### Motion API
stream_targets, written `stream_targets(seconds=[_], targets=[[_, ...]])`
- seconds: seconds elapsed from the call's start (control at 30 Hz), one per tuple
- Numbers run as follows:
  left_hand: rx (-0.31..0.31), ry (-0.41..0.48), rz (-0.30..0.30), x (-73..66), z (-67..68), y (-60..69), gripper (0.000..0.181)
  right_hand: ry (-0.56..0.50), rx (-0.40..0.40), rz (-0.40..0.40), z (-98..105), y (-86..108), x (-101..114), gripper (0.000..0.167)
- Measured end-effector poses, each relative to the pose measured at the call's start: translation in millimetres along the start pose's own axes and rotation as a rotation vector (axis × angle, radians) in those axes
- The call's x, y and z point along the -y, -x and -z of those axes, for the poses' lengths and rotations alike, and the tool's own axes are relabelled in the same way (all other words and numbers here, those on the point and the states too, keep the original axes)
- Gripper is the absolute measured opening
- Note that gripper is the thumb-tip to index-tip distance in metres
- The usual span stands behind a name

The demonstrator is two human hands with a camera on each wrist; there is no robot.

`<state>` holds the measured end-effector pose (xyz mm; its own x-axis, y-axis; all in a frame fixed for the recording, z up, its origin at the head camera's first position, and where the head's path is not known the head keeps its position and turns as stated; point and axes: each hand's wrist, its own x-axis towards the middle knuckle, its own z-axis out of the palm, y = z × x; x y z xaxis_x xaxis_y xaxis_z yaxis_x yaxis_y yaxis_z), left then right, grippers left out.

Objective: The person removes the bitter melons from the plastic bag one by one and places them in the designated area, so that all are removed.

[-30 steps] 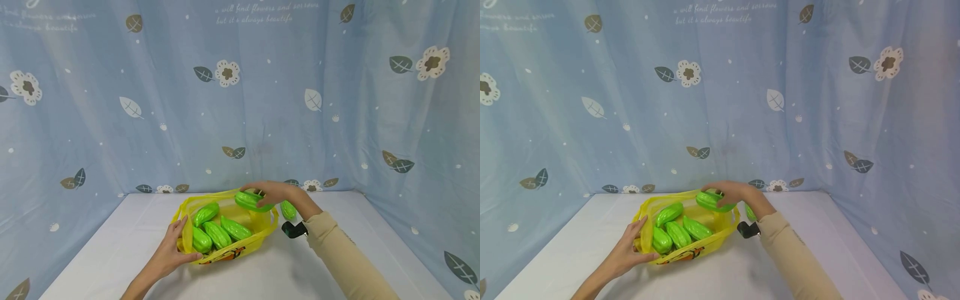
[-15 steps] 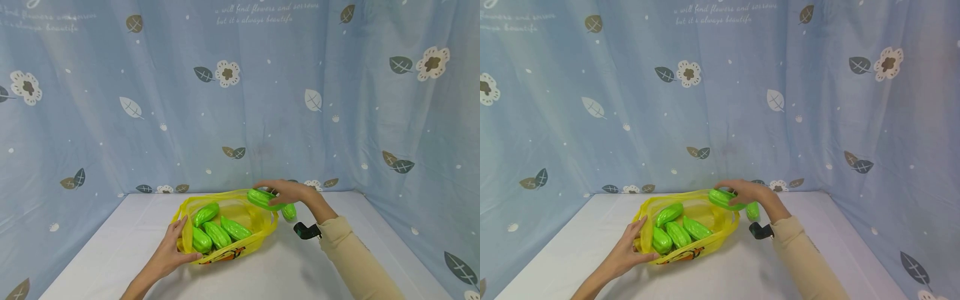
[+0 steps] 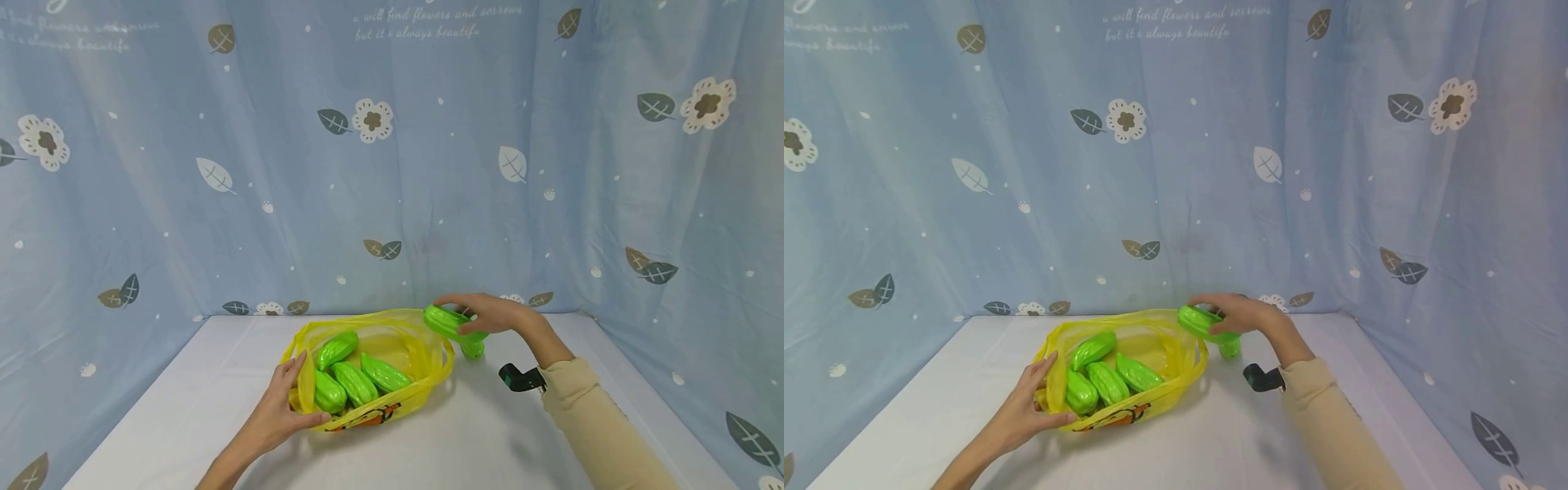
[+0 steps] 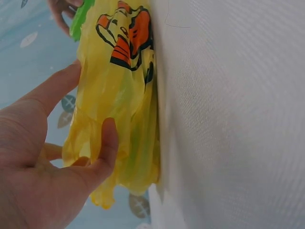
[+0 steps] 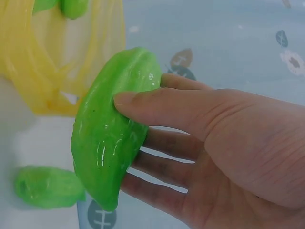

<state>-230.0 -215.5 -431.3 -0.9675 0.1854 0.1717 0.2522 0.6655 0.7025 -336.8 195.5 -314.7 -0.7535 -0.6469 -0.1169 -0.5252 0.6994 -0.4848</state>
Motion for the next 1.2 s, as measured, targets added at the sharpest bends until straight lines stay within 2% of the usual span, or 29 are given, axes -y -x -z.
stream_targets(seconds=[0.17,0.53,0.97,1.2], targets=[[-0.003,-0.003,-0.003,-0.2,0.1,0.1,0.115,0.0,-0.008,-0.007,2,5.1,-9,0.062],[0.009,0.002,0.009,-0.1,0.4,-0.4,0.116,-0.02,-0.048,0.029,0,13.1,-25,0.06],[0.007,0.001,0.007,-1.1,0.5,-0.2,0.116,-0.034,-0.135,0.012,1,24.6,-44,0.061],[0.008,-0.001,0.002,-1.4,1.1,0.7,0.116,-0.047,-0.154,-0.034,0,29.5,-55,0.062]])
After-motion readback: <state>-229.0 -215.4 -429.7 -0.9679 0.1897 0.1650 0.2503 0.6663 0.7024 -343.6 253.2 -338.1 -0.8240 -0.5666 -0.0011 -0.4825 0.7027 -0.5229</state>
